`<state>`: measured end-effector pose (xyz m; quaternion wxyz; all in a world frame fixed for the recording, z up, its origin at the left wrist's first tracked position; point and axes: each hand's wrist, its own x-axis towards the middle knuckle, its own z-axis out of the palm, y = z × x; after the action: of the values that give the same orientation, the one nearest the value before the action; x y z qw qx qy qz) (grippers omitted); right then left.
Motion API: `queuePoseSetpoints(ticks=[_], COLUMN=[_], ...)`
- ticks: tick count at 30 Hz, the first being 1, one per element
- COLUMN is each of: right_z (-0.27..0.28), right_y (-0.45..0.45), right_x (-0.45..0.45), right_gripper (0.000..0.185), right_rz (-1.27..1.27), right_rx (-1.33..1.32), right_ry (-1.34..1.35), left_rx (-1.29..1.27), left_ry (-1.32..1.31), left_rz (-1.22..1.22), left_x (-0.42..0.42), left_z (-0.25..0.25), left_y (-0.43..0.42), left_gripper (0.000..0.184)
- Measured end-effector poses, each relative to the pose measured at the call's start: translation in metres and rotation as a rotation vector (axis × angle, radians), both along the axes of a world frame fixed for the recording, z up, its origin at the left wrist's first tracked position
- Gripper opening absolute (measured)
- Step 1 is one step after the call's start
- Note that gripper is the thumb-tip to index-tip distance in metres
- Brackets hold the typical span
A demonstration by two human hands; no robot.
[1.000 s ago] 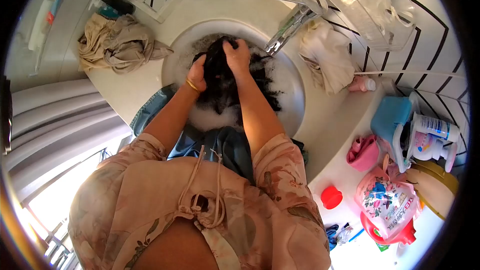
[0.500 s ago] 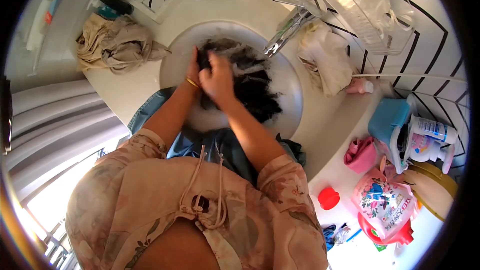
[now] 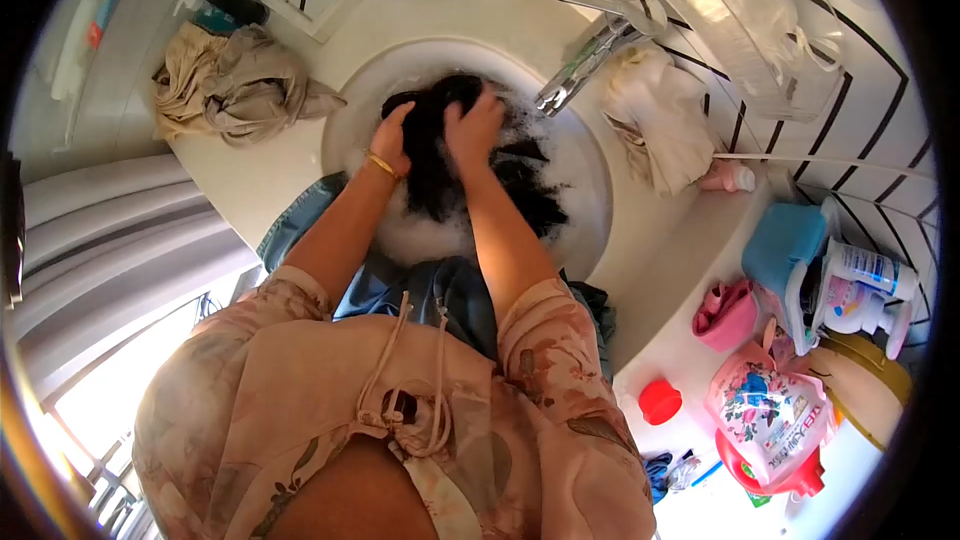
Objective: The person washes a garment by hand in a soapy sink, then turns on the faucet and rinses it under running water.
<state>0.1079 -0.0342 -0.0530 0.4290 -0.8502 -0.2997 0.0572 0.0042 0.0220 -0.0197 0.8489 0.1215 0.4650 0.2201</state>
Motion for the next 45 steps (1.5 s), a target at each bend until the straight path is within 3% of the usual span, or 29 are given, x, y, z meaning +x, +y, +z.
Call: queuePoseSetpoints(ticks=[2,3,4,7,8,11,12,13,17,18,19,21,24,27,28,29,30,31,32,33,35,36,37,40,42,43,44,45], right_z=[-0.048,-0.046,-0.043,-0.002,0.005,0.068,0.093,0.103,0.050,0.059,0.069,0.052,0.028,-0.003,-0.049,-0.082,-0.108,-0.076,-0.042,-0.016,0.016,0.039,0.062,0.095,0.088,0.074,0.076,0.071], right_y=[-0.025,-0.031,-0.029,0.000,-0.003,-0.019,-0.029,-0.032,-0.001,0.011,0.020,0.023,0.008,-0.032,-0.038,-0.032,-0.019,-0.009,-0.007,-0.006,-0.007,-0.012,-0.020,-0.032,-0.025,-0.012,0.000,0.011], right_x=[-0.007,-0.004,0.007,0.009,0.000,-0.043,-0.059,-0.070,-0.042,-0.023,-0.003,0.033,0.020,-0.001,0.007,0.011,0.019,0.018,0.015,0.014,0.014,-0.001,-0.024,-0.060,-0.057,-0.048,-0.031,-0.020], right_gripper=[0.040,0.041,0.055,0.040,0.040,0.040,0.041,0.035,0.024,0.024,0.024,0.031,0.039,0.048,0.054,0.054,0.054,0.054,0.051,0.049,0.044,0.042,0.040,0.037,0.036,0.033,0.030,0.028], right_rz=[0.383,0.570,0.714,0.069,0.122,0.362,0.485,0.563,0.500,0.372,0.238,0.256,-0.043,0.563,0.753,0.741,0.721,0.698,0.423,0.418,0.399,0.437,0.474,0.601,0.672,0.589,0.576,0.401], right_rx=[-0.265,-0.393,-0.608,-0.156,-0.026,0.255,0.240,0.161,0.031,-0.131,-0.293,-0.384,0.079,-0.200,-0.306,-0.466,-0.617,-0.765,-0.780,-0.538,-0.061,0.059,0.178,0.113,0.032,0.074,-0.189,-0.157], right_ry=[-0.311,-0.470,-0.281,0.621,0.153,0.001,-0.006,-0.058,-0.351,-0.235,-0.119,0.159,0.306,-0.490,-0.459,-0.276,-0.093,0.091,0.033,0.083,0.179,0.060,-0.056,-0.055,-0.189,-0.263,-0.255,-0.193], left_rx=[0.015,0.026,-0.011,-0.081,-0.082,-0.004,0.033,0.263,0.030,-0.029,0.004,0.014,0.017,0.242,0.309,0.377,0.327,0.273,0.097,-0.081,-0.055,-0.045,-0.090,0.488,0.391,0.341,0.290,0.233], left_ry=[0.014,0.019,-0.062,-0.232,-0.227,-0.361,-0.405,-0.610,-0.050,0.091,0.075,-0.206,0.002,0.622,0.623,0.622,0.536,0.454,0.289,0.121,-0.116,-0.234,-0.411,-0.438,-0.183,-0.054,0.073,0.199], left_rz=[0.023,0.031,0.079,0.175,0.182,0.144,0.096,0.216,0.149,0.131,-0.002,-0.096,-0.047,-0.066,-0.164,-0.267,-0.250,-0.234,-0.099,0.036,0.115,0.155,0.048,-0.062,-0.119,-0.142,-0.165,-0.191], left_x=[0.000,0.000,-0.001,0.003,0.004,0.000,-0.006,-0.012,0.000,0.001,0.002,-0.004,-0.004,0.007,0.001,-0.010,-0.011,-0.009,-0.005,-0.001,0.004,0.007,0.002,-0.013,-0.008,-0.003,0.001,0.002], left_z=[-0.011,-0.013,-0.015,-0.004,0.007,-0.015,0.016,0.005,0.000,0.004,0.019,0.007,-0.033,0.008,-0.020,-0.071,-0.080,-0.077,-0.074,-0.058,-0.026,-0.013,-0.005,0.038,0.025,0.014,0.003,-0.001], left_y=[0.005,0.006,0.005,0.003,0.000,0.004,-0.009,-0.020,-0.015,-0.015,-0.016,-0.013,0.000,-0.008,-0.004,0.001,0.003,0.004,0.000,-0.002,-0.004,-0.005,-0.003,-0.010,-0.011,-0.013,-0.015,-0.017], left_gripper=[0.041,0.044,0.047,0.058,0.061,0.070,0.059,0.054,0.038,0.035,0.032,0.033,0.042,0.040,0.037,0.035,0.034,0.033,0.035,0.036,0.039,0.040,0.041,0.050,0.051,0.051,0.052,0.053])
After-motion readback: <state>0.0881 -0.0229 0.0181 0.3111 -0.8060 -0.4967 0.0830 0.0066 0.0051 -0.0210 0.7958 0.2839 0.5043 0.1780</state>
